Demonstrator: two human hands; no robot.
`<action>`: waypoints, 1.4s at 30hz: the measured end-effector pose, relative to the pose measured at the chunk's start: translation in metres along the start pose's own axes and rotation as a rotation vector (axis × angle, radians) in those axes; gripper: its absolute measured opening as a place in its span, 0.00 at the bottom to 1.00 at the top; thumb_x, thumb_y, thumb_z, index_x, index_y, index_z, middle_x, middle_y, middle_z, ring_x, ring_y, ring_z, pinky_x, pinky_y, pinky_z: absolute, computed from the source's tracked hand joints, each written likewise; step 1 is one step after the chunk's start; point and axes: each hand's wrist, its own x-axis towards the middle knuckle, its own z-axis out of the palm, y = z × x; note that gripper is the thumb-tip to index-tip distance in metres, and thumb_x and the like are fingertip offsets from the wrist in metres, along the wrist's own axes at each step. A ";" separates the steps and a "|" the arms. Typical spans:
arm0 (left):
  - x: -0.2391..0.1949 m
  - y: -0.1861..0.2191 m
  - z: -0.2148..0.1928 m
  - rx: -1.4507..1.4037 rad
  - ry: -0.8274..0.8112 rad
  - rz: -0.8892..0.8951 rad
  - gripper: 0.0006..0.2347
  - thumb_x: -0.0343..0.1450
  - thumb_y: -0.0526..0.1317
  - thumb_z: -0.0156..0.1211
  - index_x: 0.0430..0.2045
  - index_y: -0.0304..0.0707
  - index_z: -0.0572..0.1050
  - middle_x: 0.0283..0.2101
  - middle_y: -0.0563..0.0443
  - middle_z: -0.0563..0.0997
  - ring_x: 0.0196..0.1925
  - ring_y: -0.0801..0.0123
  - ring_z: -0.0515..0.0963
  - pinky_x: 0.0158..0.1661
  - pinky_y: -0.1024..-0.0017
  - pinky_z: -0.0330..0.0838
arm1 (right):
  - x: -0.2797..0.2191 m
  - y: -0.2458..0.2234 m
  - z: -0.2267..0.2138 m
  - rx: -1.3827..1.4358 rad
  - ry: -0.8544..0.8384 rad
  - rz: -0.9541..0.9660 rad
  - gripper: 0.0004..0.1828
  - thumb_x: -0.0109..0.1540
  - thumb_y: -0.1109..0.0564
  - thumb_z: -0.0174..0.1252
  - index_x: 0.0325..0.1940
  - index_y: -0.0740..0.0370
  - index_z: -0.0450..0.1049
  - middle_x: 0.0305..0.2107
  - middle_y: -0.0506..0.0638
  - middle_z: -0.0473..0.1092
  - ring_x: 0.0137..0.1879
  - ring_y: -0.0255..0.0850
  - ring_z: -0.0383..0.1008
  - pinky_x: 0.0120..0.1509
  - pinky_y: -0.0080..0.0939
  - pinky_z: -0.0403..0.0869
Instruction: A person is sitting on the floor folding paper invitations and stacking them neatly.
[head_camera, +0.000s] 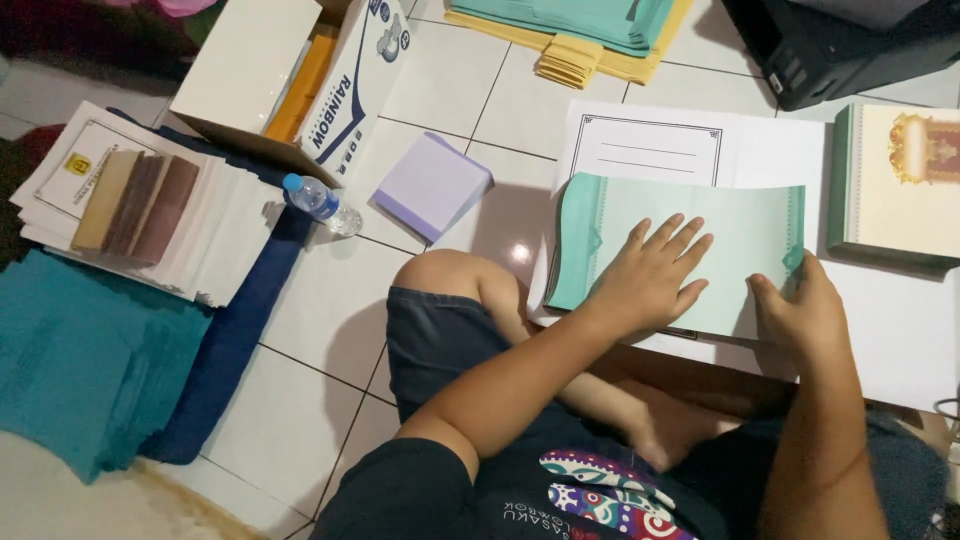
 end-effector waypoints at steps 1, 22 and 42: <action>0.000 0.001 0.000 0.000 0.001 0.004 0.26 0.74 0.51 0.44 0.65 0.36 0.65 0.72 0.41 0.64 0.77 0.52 0.59 0.73 0.48 0.50 | -0.005 -0.012 -0.004 0.000 0.004 0.001 0.35 0.63 0.60 0.63 0.70 0.82 0.61 0.54 0.83 0.68 0.58 0.73 0.71 0.59 0.63 0.71; -0.001 -0.009 -0.003 -0.050 -0.032 -0.041 0.27 0.74 0.48 0.43 0.66 0.28 0.62 0.73 0.39 0.63 0.77 0.56 0.57 0.73 0.51 0.50 | -0.034 -0.048 -0.008 -0.409 0.036 0.084 0.32 0.69 0.50 0.57 0.70 0.77 0.65 0.52 0.74 0.70 0.51 0.62 0.77 0.52 0.56 0.76; -0.002 -0.010 -0.004 -0.098 0.035 -0.032 0.24 0.74 0.46 0.48 0.62 0.27 0.66 0.70 0.38 0.67 0.75 0.54 0.61 0.72 0.50 0.52 | -0.057 -0.079 -0.035 -0.063 0.187 -0.176 0.24 0.63 0.73 0.59 0.64 0.79 0.71 0.45 0.68 0.72 0.42 0.52 0.74 0.42 0.47 0.74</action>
